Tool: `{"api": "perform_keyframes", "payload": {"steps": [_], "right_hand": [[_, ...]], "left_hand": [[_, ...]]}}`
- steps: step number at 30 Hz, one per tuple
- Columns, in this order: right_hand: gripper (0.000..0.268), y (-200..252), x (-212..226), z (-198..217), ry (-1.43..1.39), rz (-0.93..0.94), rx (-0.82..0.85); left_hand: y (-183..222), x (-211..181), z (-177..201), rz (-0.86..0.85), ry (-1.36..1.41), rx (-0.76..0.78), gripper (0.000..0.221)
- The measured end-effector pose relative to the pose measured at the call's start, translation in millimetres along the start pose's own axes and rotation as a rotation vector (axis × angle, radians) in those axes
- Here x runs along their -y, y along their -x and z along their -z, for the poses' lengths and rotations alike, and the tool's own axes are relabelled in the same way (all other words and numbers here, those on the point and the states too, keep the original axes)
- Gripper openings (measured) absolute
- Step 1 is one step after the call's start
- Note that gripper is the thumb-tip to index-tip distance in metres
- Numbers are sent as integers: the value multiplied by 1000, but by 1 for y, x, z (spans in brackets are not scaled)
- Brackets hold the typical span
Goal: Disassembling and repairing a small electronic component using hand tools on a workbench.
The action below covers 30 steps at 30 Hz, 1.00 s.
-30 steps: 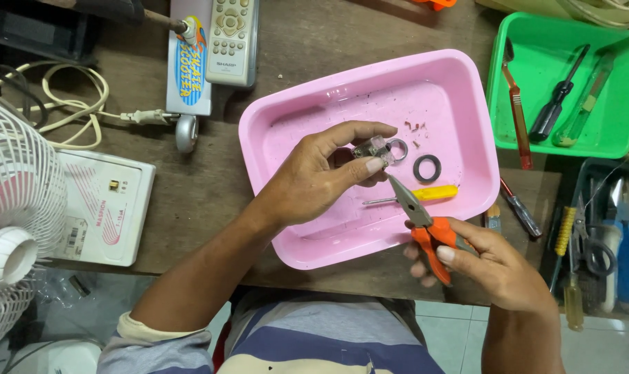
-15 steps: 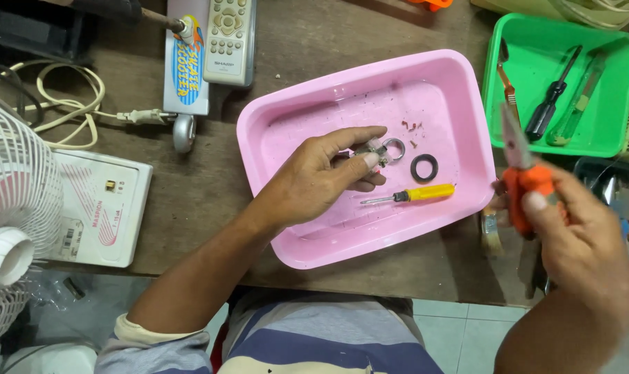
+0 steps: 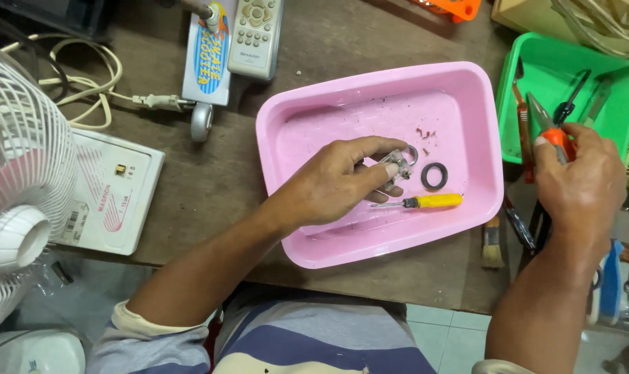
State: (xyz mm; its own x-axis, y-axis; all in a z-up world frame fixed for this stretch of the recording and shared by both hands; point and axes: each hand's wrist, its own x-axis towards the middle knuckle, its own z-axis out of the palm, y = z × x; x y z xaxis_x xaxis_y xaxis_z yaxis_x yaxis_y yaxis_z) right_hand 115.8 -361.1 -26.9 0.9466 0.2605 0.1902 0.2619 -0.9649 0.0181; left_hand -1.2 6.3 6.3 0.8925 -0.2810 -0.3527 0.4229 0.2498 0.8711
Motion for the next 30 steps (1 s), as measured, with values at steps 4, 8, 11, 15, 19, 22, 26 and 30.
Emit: {"api": "perform_keyframes", "payload": {"steps": [4,8,11,15,19,22,26,30], "right_hand": [[44,3,2,-4,-48,20,-5],[33,13,12,11,-72,156,-139],[16,30,74,54,-328,250,-161],[22,42,143,81,-733,485,142],[18,49,165,64,-804,486,97],[16,50,164,52,-812,454,46],[14,52,160,31,-798,476,-190],[14,55,159,21,-825,498,-299]], "left_hand": [[1,1,2,-13,6,30,47],[0,1,2,-12,48,59,45],[2,-4,1,9,-21,76,47],[4,-5,-2,41,-92,125,56],[3,-1,-3,-10,-88,121,54],[-1,8,2,-51,-177,111,56],[-9,31,6,-289,-131,182,53],[-7,27,4,-325,-179,160,45]]}}
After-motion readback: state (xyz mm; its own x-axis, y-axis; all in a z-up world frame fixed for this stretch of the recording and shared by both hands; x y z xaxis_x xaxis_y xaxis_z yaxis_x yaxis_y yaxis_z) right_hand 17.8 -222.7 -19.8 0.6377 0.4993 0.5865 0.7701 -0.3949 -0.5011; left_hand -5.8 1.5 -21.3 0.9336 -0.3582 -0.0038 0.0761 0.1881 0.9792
